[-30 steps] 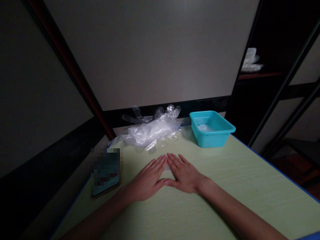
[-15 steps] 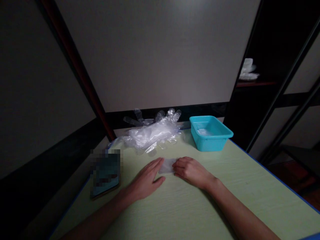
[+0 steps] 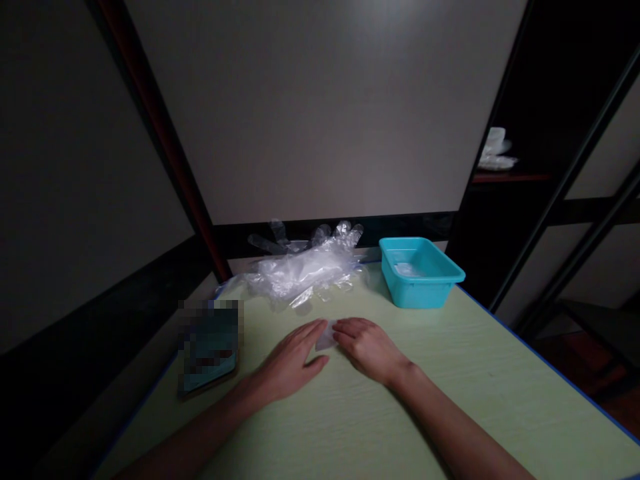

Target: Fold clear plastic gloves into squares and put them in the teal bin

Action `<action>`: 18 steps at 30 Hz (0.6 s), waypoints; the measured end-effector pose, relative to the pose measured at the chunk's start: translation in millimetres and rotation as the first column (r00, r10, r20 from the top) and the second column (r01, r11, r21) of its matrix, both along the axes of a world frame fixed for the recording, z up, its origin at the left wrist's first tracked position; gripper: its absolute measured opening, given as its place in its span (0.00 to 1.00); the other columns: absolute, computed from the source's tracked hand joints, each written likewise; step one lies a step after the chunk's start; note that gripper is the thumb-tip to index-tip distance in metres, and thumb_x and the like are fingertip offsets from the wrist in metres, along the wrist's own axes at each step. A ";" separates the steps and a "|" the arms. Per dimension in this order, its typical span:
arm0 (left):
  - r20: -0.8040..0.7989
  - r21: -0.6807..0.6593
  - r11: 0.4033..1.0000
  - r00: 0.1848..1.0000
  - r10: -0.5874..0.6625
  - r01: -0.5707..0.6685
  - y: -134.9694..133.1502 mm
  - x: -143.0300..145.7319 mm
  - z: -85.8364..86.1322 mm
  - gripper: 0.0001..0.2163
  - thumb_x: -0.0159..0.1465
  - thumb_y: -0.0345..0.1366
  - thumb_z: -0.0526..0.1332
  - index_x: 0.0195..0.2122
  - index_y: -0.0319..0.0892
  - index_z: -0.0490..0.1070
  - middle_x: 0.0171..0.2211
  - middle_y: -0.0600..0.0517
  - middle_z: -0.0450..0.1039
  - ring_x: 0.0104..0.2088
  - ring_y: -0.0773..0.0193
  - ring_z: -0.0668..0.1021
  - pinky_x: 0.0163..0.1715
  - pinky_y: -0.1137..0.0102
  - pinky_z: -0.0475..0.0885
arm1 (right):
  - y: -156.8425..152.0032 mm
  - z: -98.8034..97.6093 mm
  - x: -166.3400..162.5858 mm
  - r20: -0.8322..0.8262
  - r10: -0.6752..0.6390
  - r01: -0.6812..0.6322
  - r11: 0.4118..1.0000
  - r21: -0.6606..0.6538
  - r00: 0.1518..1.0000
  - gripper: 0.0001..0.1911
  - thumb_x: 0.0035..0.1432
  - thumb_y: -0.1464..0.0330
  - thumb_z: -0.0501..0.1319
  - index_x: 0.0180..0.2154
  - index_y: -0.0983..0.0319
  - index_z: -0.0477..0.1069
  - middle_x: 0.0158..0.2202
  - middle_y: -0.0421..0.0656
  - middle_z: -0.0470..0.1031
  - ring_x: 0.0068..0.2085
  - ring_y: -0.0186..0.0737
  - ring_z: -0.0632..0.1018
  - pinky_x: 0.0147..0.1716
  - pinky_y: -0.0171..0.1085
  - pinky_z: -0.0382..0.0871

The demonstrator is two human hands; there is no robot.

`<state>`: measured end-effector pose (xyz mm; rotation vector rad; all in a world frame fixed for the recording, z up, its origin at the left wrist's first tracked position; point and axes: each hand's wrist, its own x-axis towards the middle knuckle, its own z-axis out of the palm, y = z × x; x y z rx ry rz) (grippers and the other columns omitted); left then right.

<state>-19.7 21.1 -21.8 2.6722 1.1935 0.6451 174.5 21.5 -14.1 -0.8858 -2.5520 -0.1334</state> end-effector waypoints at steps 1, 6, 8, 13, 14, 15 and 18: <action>0.016 -0.003 1.000 1.000 -0.002 0.002 0.1 0.5 1.1 0.24 0.56 0.36 0.56 0.53 0.37 0.56 0.52 0.44 0.61 0.52 0.59 0.64 0.53 0.66 0.56 | 0.9 -1.0 -0.1 -0.047 -0.010 0.008 0.999 -0.050 0.999 0.12 0.58 0.73 0.50 0.41 0.66 0.69 0.42 0.49 0.73 0.45 0.42 0.71 0.45 0.39 0.64; 0.134 -0.053 0.998 0.991 0.029 -0.022 0.1 2.2 6.0 0.17 0.54 0.31 0.57 0.47 0.41 0.63 0.45 0.48 0.68 0.45 0.60 0.69 0.47 0.68 0.61 | 0.4 -1.1 -0.5 -0.330 -0.147 0.039 0.950 -0.311 0.932 0.11 0.57 0.70 0.50 0.38 0.63 0.70 0.36 0.46 0.75 0.38 0.40 0.74 0.38 0.37 0.66; 0.196 -0.097 0.994 0.979 0.061 -0.043 0.3 2.7 7.3 0.13 0.54 0.30 0.56 0.42 0.41 0.67 0.40 0.50 0.71 0.41 0.60 0.71 0.44 0.68 0.62 | 0.2 -0.4 -1.4 -0.428 -0.208 0.012 0.909 -0.417 0.880 0.11 0.57 0.68 0.51 0.35 0.63 0.71 0.32 0.44 0.75 0.34 0.39 0.74 0.34 0.36 0.65; 0.532 -0.396 0.918 0.823 0.201 0.032 6.1 7.1 5.5 0.04 0.52 0.30 0.56 0.22 0.39 0.66 0.22 0.54 0.67 0.28 0.65 0.70 0.30 0.73 0.62 | 5.2 0.2 -3.8 -0.643 -0.384 -0.173 0.757 -0.630 0.663 0.12 0.51 0.62 0.56 0.27 0.65 0.69 0.22 0.40 0.70 0.24 0.34 0.69 0.22 0.32 0.58; 0.578 -0.447 0.891 0.786 0.220 0.080 7.9 8.3 4.1 0.05 0.52 0.31 0.56 0.20 0.39 0.65 0.20 0.55 0.66 0.26 0.66 0.69 0.28 0.74 0.62 | 6.2 0.7 -3.7 -0.675 -0.413 -0.221 0.729 -0.648 0.612 0.13 0.50 0.60 0.58 0.27 0.65 0.68 0.21 0.39 0.68 0.23 0.32 0.67 0.21 0.31 0.57; 0.608 -0.481 0.867 0.761 0.227 0.126 9.8 9.4 2.6 0.06 0.51 0.32 0.56 0.19 0.39 0.64 0.19 0.55 0.65 0.24 0.67 0.69 0.26 0.75 0.61 | 6.9 1.2 -3.5 -0.699 -0.441 -0.265 0.705 -0.658 0.564 0.13 0.48 0.60 0.59 0.28 0.65 0.68 0.20 0.38 0.67 0.22 0.31 0.66 0.21 0.31 0.56; 0.649 -0.523 0.826 0.726 0.226 0.210 13.9 11.5 -0.9 0.07 0.51 0.36 0.57 0.20 0.38 0.62 0.19 0.54 0.65 0.22 0.68 0.69 0.23 0.75 0.61 | 6.2 3.2 -2.5 -0.742 -0.500 -0.364 0.655 -0.662 0.448 0.17 0.47 0.59 0.60 0.36 0.63 0.65 0.18 0.34 0.65 0.19 0.29 0.64 0.19 0.30 0.53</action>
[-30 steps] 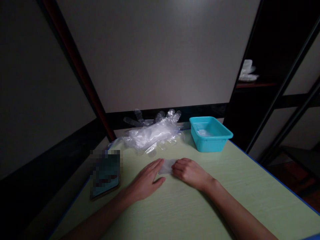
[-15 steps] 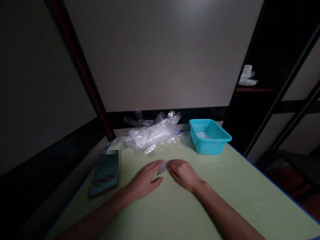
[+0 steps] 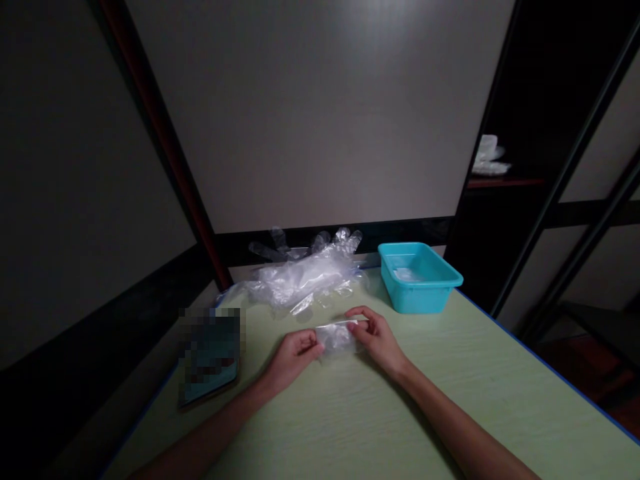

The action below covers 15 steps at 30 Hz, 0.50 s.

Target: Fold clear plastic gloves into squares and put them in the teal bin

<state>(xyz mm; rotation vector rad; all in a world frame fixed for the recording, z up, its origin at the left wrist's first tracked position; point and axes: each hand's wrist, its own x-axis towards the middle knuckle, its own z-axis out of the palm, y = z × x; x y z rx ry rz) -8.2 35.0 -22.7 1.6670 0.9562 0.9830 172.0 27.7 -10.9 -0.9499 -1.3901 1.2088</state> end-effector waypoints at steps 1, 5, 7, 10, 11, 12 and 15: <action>0.027 -0.019 1.000 1.000 -0.007 0.008 0.8 0.3 -0.4 0.09 0.50 0.37 0.58 0.20 0.38 0.62 0.19 0.54 0.66 0.22 0.68 0.69 0.23 0.75 0.61 | -0.8 0.5 0.1 -0.039 0.003 -0.003 1.000 -0.011 0.999 0.18 0.48 0.59 0.60 0.40 0.62 0.64 0.18 0.34 0.65 0.19 0.29 0.64 0.19 0.29 0.52; 0.112 -0.075 0.997 0.994 -0.004 0.012 2.0 0.1 0.3 0.12 0.48 0.41 0.61 0.20 0.37 0.63 0.19 0.53 0.67 0.22 0.69 0.69 0.24 0.75 0.61 | -4.2 1.2 -2.0 -0.084 0.045 -0.042 0.999 0.030 0.995 0.21 0.47 0.62 0.62 0.44 0.59 0.63 0.25 0.37 0.70 0.24 0.32 0.68 0.22 0.30 0.58; 0.142 -0.097 0.995 0.990 0.002 0.011 2.1 0.1 1.0 0.13 0.47 0.42 0.62 0.20 0.37 0.63 0.18 0.54 0.66 0.21 0.69 0.68 0.23 0.75 0.61 | -5.2 1.3 -4.2 -0.017 0.033 -0.032 0.997 0.073 0.999 0.19 0.44 0.64 0.64 0.40 0.60 0.68 0.30 0.40 0.72 0.29 0.35 0.71 0.26 0.32 0.62; 0.176 -0.125 0.992 0.984 0.008 0.015 0.9 1.4 2.6 0.13 0.47 0.42 0.63 0.19 0.37 0.63 0.18 0.54 0.66 0.21 0.70 0.68 0.23 0.75 0.60 | -6.3 1.7 -7.2 0.100 -0.001 -0.011 0.992 0.124 0.995 0.12 0.44 0.64 0.64 0.33 0.62 0.73 0.34 0.43 0.74 0.35 0.40 0.73 0.34 0.36 0.64; 0.185 -0.132 0.991 0.983 0.008 0.017 0.0 2.2 3.5 0.13 0.47 0.42 0.63 0.19 0.37 0.63 0.18 0.54 0.66 0.21 0.70 0.68 0.23 0.75 0.60 | -6.5 1.9 -7.8 0.126 -0.008 -0.008 0.991 0.130 0.992 0.11 0.44 0.64 0.63 0.32 0.62 0.73 0.35 0.43 0.74 0.36 0.40 0.73 0.36 0.37 0.64; 0.192 -0.138 0.990 0.981 0.007 0.020 -1.1 3.1 4.7 0.13 0.47 0.42 0.63 0.19 0.37 0.64 0.18 0.54 0.66 0.21 0.70 0.68 0.24 0.75 0.60 | -6.7 2.0 -8.3 0.141 -0.016 -0.003 0.991 0.132 0.990 0.11 0.45 0.64 0.63 0.32 0.62 0.73 0.34 0.44 0.75 0.36 0.41 0.73 0.37 0.38 0.64; 0.214 -0.163 0.986 0.977 -0.005 0.040 -4.8 5.6 8.8 0.12 0.46 0.41 0.64 0.20 0.36 0.65 0.19 0.53 0.68 0.22 0.69 0.69 0.24 0.75 0.61 | -6.5 0.9 -8.7 0.158 -0.030 0.009 0.991 0.132 0.987 0.11 0.45 0.64 0.62 0.32 0.63 0.74 0.33 0.44 0.75 0.34 0.41 0.74 0.35 0.38 0.65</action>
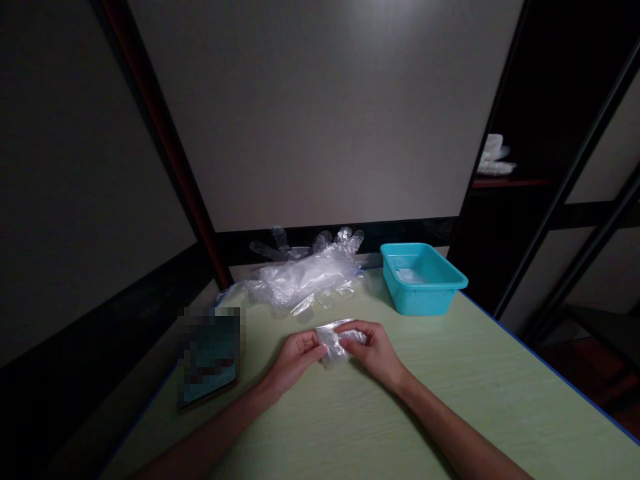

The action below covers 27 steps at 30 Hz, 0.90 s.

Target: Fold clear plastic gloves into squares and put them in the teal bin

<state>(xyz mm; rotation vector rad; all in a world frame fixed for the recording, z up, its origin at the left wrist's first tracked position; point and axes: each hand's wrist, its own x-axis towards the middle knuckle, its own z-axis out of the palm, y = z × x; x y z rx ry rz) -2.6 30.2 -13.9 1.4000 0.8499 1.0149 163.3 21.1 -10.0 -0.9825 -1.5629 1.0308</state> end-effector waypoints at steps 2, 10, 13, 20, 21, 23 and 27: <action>0.021 -0.018 1.000 1.000 0.004 -0.003 -1.6 0.9 2.4 0.12 0.46 0.41 0.64 0.22 0.36 0.67 0.20 0.52 0.69 0.22 0.69 0.69 0.24 0.75 0.61 | 0.4 -1.8 0.0 0.008 0.007 -0.007 1.000 0.001 1.000 0.11 0.45 0.64 0.62 0.32 0.63 0.74 0.32 0.43 0.76 0.33 0.40 0.74 0.33 0.37 0.66; -0.023 -0.045 0.986 0.987 0.160 -0.161 -2.1 -1.2 3.2 0.15 0.49 0.46 0.60 0.20 0.36 0.67 0.16 0.54 0.67 0.18 0.69 0.71 0.20 0.75 0.65 | -0.4 -3.4 -1.0 0.045 0.030 -0.029 0.999 -0.025 0.999 0.11 0.45 0.65 0.62 0.32 0.64 0.74 0.30 0.42 0.75 0.30 0.38 0.73 0.30 0.35 0.66; -0.037 -0.049 0.982 0.982 0.183 -0.185 -2.6 -1.4 2.9 0.16 0.50 0.47 0.60 0.20 0.36 0.67 0.15 0.54 0.67 0.17 0.68 0.71 0.19 0.75 0.66 | -0.9 -1.9 -1.4 0.048 0.023 -0.022 0.999 -0.030 0.999 0.12 0.45 0.65 0.62 0.33 0.64 0.73 0.30 0.42 0.75 0.30 0.37 0.73 0.31 0.36 0.66; -0.038 -0.038 0.975 0.976 0.216 -0.217 -2.7 -0.7 2.2 0.16 0.50 0.47 0.60 0.19 0.37 0.66 0.15 0.54 0.67 0.16 0.69 0.71 0.18 0.76 0.66 | -1.3 -1.4 -1.2 0.058 0.020 -0.018 0.999 -0.040 0.998 0.11 0.44 0.66 0.62 0.33 0.63 0.74 0.30 0.42 0.75 0.30 0.37 0.73 0.31 0.36 0.66; -0.038 -0.038 0.975 0.975 0.219 -0.220 -2.7 -0.7 2.0 0.16 0.50 0.47 0.60 0.20 0.37 0.66 0.15 0.54 0.67 0.16 0.69 0.72 0.18 0.76 0.66 | -1.3 -1.5 -1.2 0.052 0.022 -0.020 0.999 -0.038 0.998 0.11 0.44 0.67 0.62 0.33 0.63 0.74 0.30 0.42 0.75 0.30 0.37 0.73 0.30 0.36 0.66; -0.037 -0.039 0.974 0.974 0.224 -0.225 -2.7 -0.8 1.8 0.16 0.50 0.47 0.60 0.20 0.37 0.66 0.15 0.54 0.67 0.16 0.68 0.72 0.18 0.76 0.66 | -1.4 -1.5 -1.3 0.038 0.025 -0.024 0.999 -0.034 0.999 0.11 0.44 0.67 0.62 0.33 0.63 0.74 0.31 0.42 0.75 0.31 0.38 0.73 0.31 0.36 0.66; -0.035 -0.044 0.973 0.973 0.227 -0.228 -2.6 -1.1 2.3 0.16 0.50 0.48 0.60 0.20 0.37 0.66 0.14 0.54 0.67 0.16 0.68 0.72 0.18 0.75 0.67 | -1.6 -1.8 -1.7 -0.003 0.024 -0.024 0.997 -0.067 1.000 0.13 0.43 0.68 0.63 0.35 0.63 0.74 0.33 0.42 0.76 0.33 0.39 0.74 0.34 0.38 0.67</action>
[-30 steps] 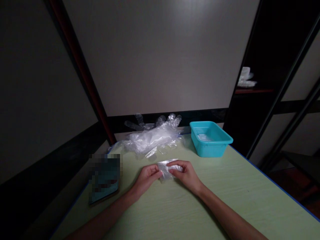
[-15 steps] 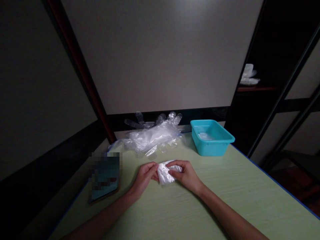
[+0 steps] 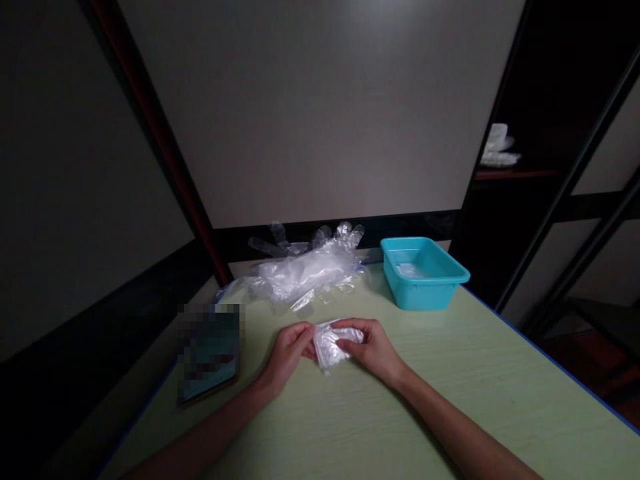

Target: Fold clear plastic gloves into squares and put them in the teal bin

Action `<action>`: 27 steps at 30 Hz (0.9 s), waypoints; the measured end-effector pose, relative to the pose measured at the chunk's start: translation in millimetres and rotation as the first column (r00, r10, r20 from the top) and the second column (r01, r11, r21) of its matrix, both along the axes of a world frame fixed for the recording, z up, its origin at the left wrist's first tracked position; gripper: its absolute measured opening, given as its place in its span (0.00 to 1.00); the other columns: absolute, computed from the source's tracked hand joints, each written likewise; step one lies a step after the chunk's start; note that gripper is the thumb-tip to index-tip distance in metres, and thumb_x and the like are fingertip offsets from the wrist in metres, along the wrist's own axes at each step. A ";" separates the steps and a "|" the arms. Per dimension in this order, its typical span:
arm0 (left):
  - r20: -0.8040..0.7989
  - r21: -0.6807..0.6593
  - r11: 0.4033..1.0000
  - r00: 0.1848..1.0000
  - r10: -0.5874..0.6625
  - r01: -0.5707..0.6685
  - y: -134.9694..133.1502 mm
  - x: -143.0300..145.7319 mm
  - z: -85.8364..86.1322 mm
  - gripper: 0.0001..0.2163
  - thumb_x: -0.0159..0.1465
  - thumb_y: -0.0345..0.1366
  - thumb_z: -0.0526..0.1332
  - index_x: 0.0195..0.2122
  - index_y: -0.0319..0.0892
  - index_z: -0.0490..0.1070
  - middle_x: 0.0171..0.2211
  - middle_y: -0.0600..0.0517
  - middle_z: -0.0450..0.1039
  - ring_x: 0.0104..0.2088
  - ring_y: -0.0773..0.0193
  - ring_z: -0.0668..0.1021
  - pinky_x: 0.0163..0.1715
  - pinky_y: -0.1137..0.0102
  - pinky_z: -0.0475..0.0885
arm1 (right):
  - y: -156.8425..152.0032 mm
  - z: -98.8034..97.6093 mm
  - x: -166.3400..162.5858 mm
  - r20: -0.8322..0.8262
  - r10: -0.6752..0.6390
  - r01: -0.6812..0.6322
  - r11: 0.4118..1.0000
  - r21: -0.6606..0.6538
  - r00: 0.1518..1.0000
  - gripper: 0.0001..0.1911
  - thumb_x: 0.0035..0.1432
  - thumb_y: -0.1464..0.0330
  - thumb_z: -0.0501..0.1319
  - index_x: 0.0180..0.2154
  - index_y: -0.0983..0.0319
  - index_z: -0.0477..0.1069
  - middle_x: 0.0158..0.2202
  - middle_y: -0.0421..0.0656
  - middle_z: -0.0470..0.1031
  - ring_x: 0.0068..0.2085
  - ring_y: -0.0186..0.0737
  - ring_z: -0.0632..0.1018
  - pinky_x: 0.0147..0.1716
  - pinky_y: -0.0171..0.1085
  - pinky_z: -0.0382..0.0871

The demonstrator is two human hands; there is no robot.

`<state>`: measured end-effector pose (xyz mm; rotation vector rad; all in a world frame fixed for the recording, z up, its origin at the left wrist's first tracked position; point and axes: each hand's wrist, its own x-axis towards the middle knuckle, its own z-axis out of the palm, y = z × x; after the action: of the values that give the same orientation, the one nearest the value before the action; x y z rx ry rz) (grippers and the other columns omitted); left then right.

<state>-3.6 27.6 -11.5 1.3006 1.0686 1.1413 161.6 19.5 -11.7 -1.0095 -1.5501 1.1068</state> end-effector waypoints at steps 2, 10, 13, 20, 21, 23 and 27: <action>0.002 -0.002 1.000 1.000 -0.001 0.001 0.1 -0.1 0.4 0.16 0.50 0.48 0.60 0.19 0.37 0.66 0.14 0.54 0.67 0.16 0.68 0.72 0.18 0.75 0.67 | -0.1 -0.6 -0.2 -0.023 -0.003 0.003 1.000 -0.030 1.000 0.16 0.42 0.68 0.63 0.38 0.63 0.73 0.34 0.42 0.76 0.32 0.39 0.74 0.34 0.38 0.67; 0.009 -0.004 1.000 1.000 -0.001 0.001 2.2 0.3 -0.6 0.17 0.49 0.48 0.60 0.19 0.37 0.65 0.14 0.54 0.67 0.16 0.68 0.72 0.17 0.76 0.66 | -0.6 -1.3 -1.1 -0.090 0.029 -0.032 0.999 -0.031 0.995 0.22 0.43 0.69 0.63 0.44 0.61 0.70 0.38 0.42 0.75 0.34 0.40 0.75 0.36 0.40 0.68; 0.017 -0.010 1.000 1.000 -0.009 0.009 2.6 0.3 -0.9 0.17 0.49 0.48 0.60 0.20 0.37 0.65 0.15 0.54 0.67 0.16 0.68 0.72 0.18 0.75 0.66 | -0.7 -0.3 -1.0 -0.112 0.035 -0.037 0.999 -0.021 0.993 0.23 0.43 0.69 0.64 0.45 0.60 0.69 0.42 0.44 0.74 0.38 0.41 0.74 0.39 0.41 0.67; 0.042 -0.035 0.995 0.995 -0.094 0.095 -1.1 0.3 4.1 0.15 0.47 0.44 0.63 0.24 0.35 0.68 0.20 0.51 0.72 0.21 0.65 0.74 0.22 0.74 0.68 | 0.1 -0.6 0.5 -0.125 0.040 -0.042 0.999 -0.013 0.991 0.23 0.44 0.70 0.63 0.46 0.61 0.68 0.45 0.45 0.72 0.39 0.42 0.74 0.40 0.41 0.66; 0.046 -0.042 0.992 0.992 -0.119 0.120 -1.4 0.4 4.6 0.15 0.47 0.44 0.64 0.25 0.35 0.69 0.21 0.50 0.72 0.22 0.64 0.75 0.23 0.74 0.67 | -0.2 -0.4 0.6 -0.129 0.053 -0.055 0.998 -0.011 0.990 0.23 0.44 0.70 0.63 0.46 0.60 0.68 0.45 0.45 0.72 0.39 0.41 0.74 0.40 0.41 0.66; 0.048 -0.049 0.988 0.988 -0.146 0.148 -1.5 0.6 4.5 0.15 0.46 0.43 0.65 0.26 0.34 0.70 0.22 0.49 0.73 0.23 0.63 0.75 0.23 0.74 0.67 | -0.9 0.2 0.7 -0.137 0.089 -0.090 0.996 -0.005 0.987 0.23 0.45 0.69 0.63 0.47 0.60 0.67 0.46 0.45 0.71 0.40 0.41 0.74 0.40 0.41 0.66; 0.054 -0.048 0.991 0.991 -0.123 0.126 0.2 -0.1 1.5 0.16 0.45 0.43 0.65 0.26 0.34 0.70 0.22 0.48 0.73 0.22 0.64 0.74 0.21 0.75 0.66 | -0.8 -0.4 1.0 -0.179 0.092 -0.093 0.996 0.002 0.979 0.21 0.49 0.65 0.61 0.47 0.58 0.67 0.47 0.45 0.70 0.43 0.42 0.72 0.44 0.42 0.63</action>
<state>-3.7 27.8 -10.1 1.2735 0.9599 1.0415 162.7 18.8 -12.2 -0.8246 -1.4604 1.2331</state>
